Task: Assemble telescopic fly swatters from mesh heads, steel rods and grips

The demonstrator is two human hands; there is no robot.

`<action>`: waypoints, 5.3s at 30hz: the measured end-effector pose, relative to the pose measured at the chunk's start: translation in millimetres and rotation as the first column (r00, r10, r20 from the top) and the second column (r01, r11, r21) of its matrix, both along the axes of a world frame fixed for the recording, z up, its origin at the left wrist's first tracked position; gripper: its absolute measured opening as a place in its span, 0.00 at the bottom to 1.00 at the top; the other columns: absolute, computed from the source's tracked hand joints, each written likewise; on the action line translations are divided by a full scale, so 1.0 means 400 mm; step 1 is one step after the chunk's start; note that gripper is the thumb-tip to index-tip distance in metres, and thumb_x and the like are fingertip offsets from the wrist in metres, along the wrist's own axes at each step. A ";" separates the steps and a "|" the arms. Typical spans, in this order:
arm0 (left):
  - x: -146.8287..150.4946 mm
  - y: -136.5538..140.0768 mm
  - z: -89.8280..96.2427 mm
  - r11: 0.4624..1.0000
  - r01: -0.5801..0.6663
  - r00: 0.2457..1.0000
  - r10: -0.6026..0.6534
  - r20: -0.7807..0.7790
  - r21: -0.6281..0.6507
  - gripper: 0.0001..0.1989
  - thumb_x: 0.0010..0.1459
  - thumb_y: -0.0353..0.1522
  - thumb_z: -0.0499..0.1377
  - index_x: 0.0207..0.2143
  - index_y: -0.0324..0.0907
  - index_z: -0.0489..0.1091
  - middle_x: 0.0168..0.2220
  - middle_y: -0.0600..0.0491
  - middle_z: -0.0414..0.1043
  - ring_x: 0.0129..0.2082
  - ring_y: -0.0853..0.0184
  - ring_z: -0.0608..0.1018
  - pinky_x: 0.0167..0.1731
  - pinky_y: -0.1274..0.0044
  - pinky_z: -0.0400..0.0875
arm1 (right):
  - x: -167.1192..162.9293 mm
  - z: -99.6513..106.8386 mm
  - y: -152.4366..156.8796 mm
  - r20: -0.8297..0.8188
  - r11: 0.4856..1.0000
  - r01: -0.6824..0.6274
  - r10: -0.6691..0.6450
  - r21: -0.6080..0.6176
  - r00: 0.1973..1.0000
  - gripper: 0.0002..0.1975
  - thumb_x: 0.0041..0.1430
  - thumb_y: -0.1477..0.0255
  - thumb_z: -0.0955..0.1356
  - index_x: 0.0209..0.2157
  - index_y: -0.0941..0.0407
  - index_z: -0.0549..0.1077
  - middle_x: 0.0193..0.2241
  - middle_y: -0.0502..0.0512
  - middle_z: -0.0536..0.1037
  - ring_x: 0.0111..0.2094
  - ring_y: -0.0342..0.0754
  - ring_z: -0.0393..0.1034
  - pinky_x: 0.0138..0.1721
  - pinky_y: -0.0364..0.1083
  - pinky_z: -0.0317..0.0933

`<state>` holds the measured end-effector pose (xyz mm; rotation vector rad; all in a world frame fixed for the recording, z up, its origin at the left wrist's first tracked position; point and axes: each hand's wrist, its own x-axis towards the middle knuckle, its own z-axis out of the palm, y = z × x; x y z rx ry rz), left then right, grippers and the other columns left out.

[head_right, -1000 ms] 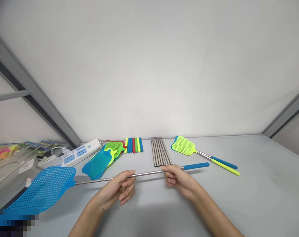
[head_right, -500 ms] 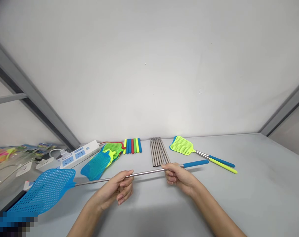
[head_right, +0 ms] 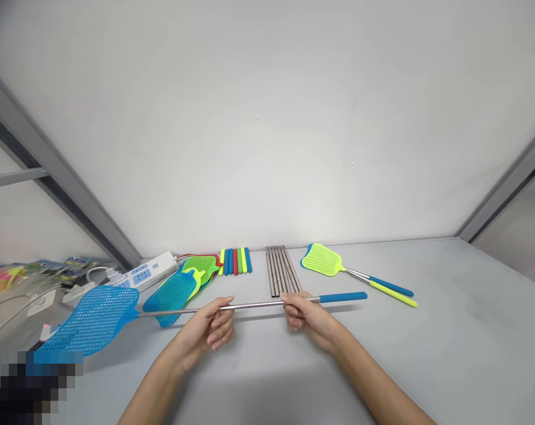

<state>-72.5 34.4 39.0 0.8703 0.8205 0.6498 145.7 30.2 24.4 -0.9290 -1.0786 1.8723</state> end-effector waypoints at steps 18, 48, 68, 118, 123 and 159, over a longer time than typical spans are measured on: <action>0.032 -0.010 0.010 0.953 -0.232 0.949 0.266 -0.170 0.194 0.25 0.51 0.42 0.48 0.07 0.43 0.45 0.03 0.60 0.46 0.07 0.75 0.55 0.16 0.78 0.53 | -0.019 -0.003 -0.011 -0.156 0.993 0.077 -0.090 -0.092 0.984 0.20 0.51 0.61 0.60 0.13 0.57 0.56 0.13 0.45 0.52 0.16 0.38 0.47 0.21 0.43 0.46; 0.044 0.000 -0.023 0.902 -0.348 0.923 0.377 -0.073 0.255 0.27 0.50 0.49 0.42 0.08 0.42 0.48 0.05 0.59 0.48 0.08 0.75 0.56 0.15 0.79 0.53 | -0.042 -0.016 -0.020 -0.032 0.982 0.160 -0.164 -0.104 0.986 0.21 0.48 0.60 0.63 0.13 0.56 0.51 0.13 0.43 0.47 0.16 0.38 0.42 0.20 0.43 0.43; 0.047 0.004 -0.041 0.803 -0.519 0.834 0.551 -0.031 0.293 0.28 0.53 0.47 0.31 0.12 0.42 0.54 0.08 0.57 0.54 0.11 0.72 0.59 0.16 0.79 0.54 | -0.021 -0.033 -0.006 -0.129 0.970 0.180 -0.202 -0.161 0.971 0.19 0.49 0.65 0.63 0.12 0.56 0.53 0.13 0.44 0.46 0.16 0.39 0.42 0.20 0.43 0.43; 0.068 -0.013 -0.036 0.746 -0.560 0.774 0.626 -0.093 0.361 0.17 0.51 0.41 0.48 0.15 0.42 0.53 0.10 0.61 0.53 0.13 0.74 0.59 0.16 0.80 0.55 | -0.030 -0.025 -0.014 -0.066 0.996 0.072 -0.075 -0.056 0.995 0.20 0.51 0.64 0.63 0.13 0.57 0.53 0.14 0.44 0.49 0.17 0.38 0.45 0.21 0.42 0.42; 0.063 -0.013 -0.034 0.711 -0.591 0.734 0.670 -0.112 0.381 0.17 0.51 0.40 0.47 0.15 0.42 0.54 0.10 0.61 0.52 0.13 0.74 0.59 0.17 0.80 0.55 | -0.030 -0.019 -0.017 -0.045 0.996 0.077 -0.080 -0.048 0.996 0.21 0.50 0.62 0.62 0.13 0.57 0.52 0.14 0.44 0.49 0.17 0.39 0.46 0.21 0.42 0.44; 0.060 -0.041 0.051 0.760 -0.635 0.560 0.575 0.597 -0.137 0.19 0.56 0.37 0.44 0.14 0.41 0.46 0.13 0.61 0.37 0.13 0.76 0.49 0.17 0.79 0.54 | -0.071 0.016 -0.056 -0.115 0.976 0.146 -0.166 -0.164 0.979 0.18 0.47 0.64 0.64 0.15 0.56 0.52 0.15 0.43 0.48 0.16 0.37 0.40 0.19 0.42 0.42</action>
